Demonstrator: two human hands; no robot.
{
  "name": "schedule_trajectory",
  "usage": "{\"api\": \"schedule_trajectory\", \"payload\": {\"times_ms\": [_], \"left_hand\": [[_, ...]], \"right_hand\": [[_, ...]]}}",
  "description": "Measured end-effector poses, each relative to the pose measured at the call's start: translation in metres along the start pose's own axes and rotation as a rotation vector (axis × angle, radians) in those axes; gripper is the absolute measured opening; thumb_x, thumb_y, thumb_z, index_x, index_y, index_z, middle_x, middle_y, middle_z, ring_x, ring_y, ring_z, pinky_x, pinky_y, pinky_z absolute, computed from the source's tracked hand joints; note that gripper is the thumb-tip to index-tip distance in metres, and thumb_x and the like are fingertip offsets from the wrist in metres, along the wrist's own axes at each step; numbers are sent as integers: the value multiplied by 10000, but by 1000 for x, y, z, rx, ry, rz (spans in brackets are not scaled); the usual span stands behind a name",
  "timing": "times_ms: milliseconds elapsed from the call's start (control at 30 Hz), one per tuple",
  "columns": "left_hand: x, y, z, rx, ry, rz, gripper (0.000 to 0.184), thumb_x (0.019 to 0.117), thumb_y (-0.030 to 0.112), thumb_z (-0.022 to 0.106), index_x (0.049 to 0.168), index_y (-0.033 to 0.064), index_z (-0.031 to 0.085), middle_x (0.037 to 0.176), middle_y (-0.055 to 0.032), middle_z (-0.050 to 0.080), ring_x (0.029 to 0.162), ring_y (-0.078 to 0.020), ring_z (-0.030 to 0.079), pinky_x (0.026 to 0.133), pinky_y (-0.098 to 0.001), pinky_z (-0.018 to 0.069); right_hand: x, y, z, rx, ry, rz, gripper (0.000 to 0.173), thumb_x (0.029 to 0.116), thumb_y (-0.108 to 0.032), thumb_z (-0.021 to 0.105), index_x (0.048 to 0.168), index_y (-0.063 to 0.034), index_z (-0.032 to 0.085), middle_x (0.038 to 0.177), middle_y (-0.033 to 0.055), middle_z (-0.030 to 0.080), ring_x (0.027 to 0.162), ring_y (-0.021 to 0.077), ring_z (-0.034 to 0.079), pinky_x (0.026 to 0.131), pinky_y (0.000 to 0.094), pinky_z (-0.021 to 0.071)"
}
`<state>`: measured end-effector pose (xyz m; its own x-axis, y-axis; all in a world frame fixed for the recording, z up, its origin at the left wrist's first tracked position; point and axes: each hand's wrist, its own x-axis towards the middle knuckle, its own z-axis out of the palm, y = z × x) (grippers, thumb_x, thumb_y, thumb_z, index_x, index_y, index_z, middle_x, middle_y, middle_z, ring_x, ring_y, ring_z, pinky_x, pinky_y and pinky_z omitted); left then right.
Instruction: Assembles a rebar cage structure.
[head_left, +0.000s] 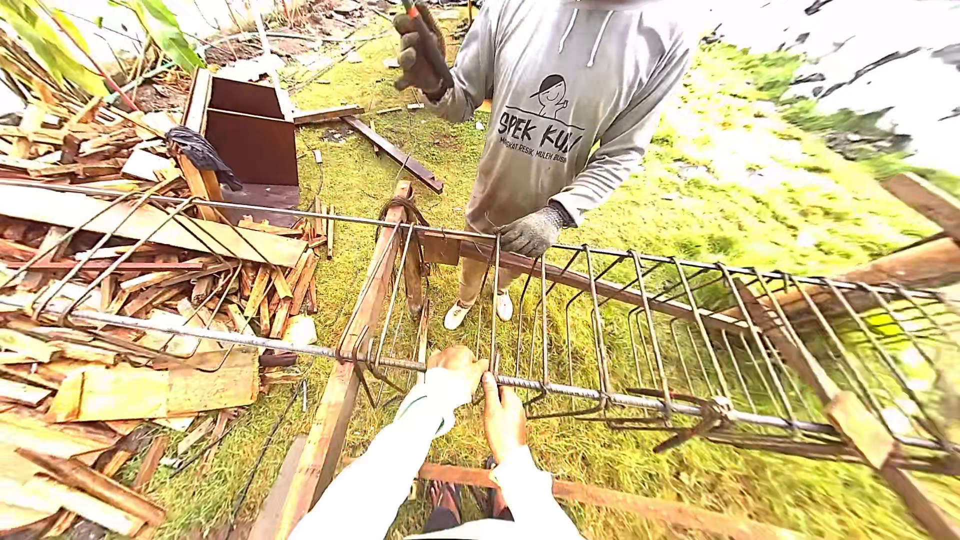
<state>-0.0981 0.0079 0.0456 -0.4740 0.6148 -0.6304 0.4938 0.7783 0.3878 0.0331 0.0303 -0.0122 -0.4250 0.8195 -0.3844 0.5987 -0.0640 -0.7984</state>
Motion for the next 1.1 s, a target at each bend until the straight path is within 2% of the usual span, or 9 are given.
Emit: {"api": "schedule_trajectory", "payload": {"times_ms": [367, 500, 600, 733, 800, 867, 933, 1000, 1100], "left_hand": [[-11, -15, 41, -142, 375, 134, 482, 1066, 476, 457, 1047, 134, 795, 1057, -24, 761, 1177, -177, 627, 1214, -435, 224], [-16, -33, 42, -125, 314, 341, 428, 1073, 399, 436, 1305, 175, 716, 1348, 0, 676, 1364, -180, 516, 1243, -469, 173], [-16, -43, 45, -109, 293, 419, 431, 1037, 384, 503, 1366, 163, 672, 1395, -20, 640, 1405, -213, 470, 1245, -499, 145], [-17, -43, 44, -59, 251, 446, 525, 968, 404, 615, 1441, 178, 604, 1450, -17, 591, 1443, -217, 416, 1246, -526, 111], [-15, -43, 50, -42, 309, 463, 551, 959, 445, 619, 1450, 196, 599, 1441, -7, 599, 1435, -216, 427, 1240, -538, 127], [-10, -42, 63, -42, 477, 486, 526, 960, 514, 616, 1378, 198, 667, 1367, -2, 659, 1374, -227, 509, 1217, -558, 211], [-2, -41, 80, -77, 694, 528, 441, 945, 480, 649, 1257, 184, 750, 1255, -10, 724, 1262, -254, 611, 1159, -585, 317], [5, -43, 89, -79, 814, 567, 417, 948, 487, 645, 1216, 193, 770, 1212, 5, 743, 1203, -251, 650, 1123, -587, 367], [8, -45, 99, -92, 890, 593, 408, 968, 489, 616, 1224, 209, 767, 1219, 25, 741, 1196, -241, 658, 1127, -592, 380]], "right_hand": [[8, 8, -2, 41, -66, -30, 482, 1081, -428, 485, 975, 2, 675, 807, 128, 620, 769, 257, 620, 759, 493, 519], [8, 8, -4, 79, -97, -76, 405, 1098, -342, 467, 1040, -4, 683, 836, 99, 643, 794, 195, 629, 788, 427, 527], [10, 15, -4, 119, -127, -149, 379, 1103, -299, 447, 1081, -1, 682, 860, 82, 649, 817, 148, 626, 806, 371, 523], [14, 27, -19, 217, -303, -194, 372, 1099, -236, 413, 1290, 23, 599, 1121, 112, 668, 975, 98, 628, 891, 290, 520], [15, 31, -26, 230, -377, -200, 375, 1089, -198, 406, 1369, 7, 547, 1202, 107, 636, 958, 73, 610, 834, 257, 515], [19, 33, -31, 199, -427, -219, 394, 1070, -154, 415, 1408, 17, 524, 1314, 142, 620, 1126, 105, 620, 985, 285, 517], [19, 38, -32, 133, -392, -213, 365, 1078, -174, 401, 1340, 6, 581, 1189, 115, 660, 1027, 114, 638, 933, 316, 532], [11, 35, -30, 49, -266, -177, 349, 1080, -194, 408, 1259, -9, 644, 930, 59, 660, 787, 120, 616, 763, 333, 533], [-13, 24, -35, -249, -88, -183, 344, 1079, -211, 475, 1273, 0, 667, 898, 111, 735, 796, 232, 718, 798, 461, 596]]}}
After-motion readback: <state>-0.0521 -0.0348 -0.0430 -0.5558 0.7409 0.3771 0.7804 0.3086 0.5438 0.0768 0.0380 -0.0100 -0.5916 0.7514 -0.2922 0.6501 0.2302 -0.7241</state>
